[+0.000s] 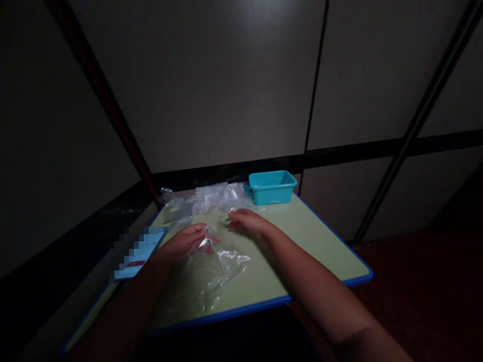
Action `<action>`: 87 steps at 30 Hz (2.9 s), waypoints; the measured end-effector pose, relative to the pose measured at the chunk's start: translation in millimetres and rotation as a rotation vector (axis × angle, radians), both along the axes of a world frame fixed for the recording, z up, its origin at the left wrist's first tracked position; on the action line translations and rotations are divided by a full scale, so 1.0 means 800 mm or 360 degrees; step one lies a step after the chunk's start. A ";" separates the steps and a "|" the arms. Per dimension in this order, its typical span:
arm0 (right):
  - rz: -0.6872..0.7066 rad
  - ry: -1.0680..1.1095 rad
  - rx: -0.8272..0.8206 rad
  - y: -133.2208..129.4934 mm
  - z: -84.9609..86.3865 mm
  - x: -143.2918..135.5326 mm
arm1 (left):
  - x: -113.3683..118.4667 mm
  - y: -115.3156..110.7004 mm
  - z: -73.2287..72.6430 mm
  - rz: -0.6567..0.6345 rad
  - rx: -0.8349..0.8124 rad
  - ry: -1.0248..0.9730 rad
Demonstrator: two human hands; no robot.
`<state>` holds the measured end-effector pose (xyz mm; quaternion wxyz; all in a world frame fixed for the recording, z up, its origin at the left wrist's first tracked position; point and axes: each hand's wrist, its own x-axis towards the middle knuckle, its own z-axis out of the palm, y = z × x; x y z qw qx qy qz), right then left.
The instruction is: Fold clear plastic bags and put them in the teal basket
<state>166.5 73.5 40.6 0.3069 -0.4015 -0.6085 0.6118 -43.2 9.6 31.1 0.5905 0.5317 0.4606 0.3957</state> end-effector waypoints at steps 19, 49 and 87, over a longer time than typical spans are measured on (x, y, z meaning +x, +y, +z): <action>-0.0153 -0.0747 0.0768 0.021 -0.032 0.000 | -0.025 0.011 -0.011 0.0038 0.0146 0.0692; -0.0271 -0.1895 0.0992 0.021 -0.029 0.013 | -0.005 0.006 -0.023 -0.0318 0.1164 0.1333; 0.0717 -0.1426 0.1364 -0.022 -0.045 -0.030 | -0.010 0.008 -0.039 -0.0344 0.0540 0.2204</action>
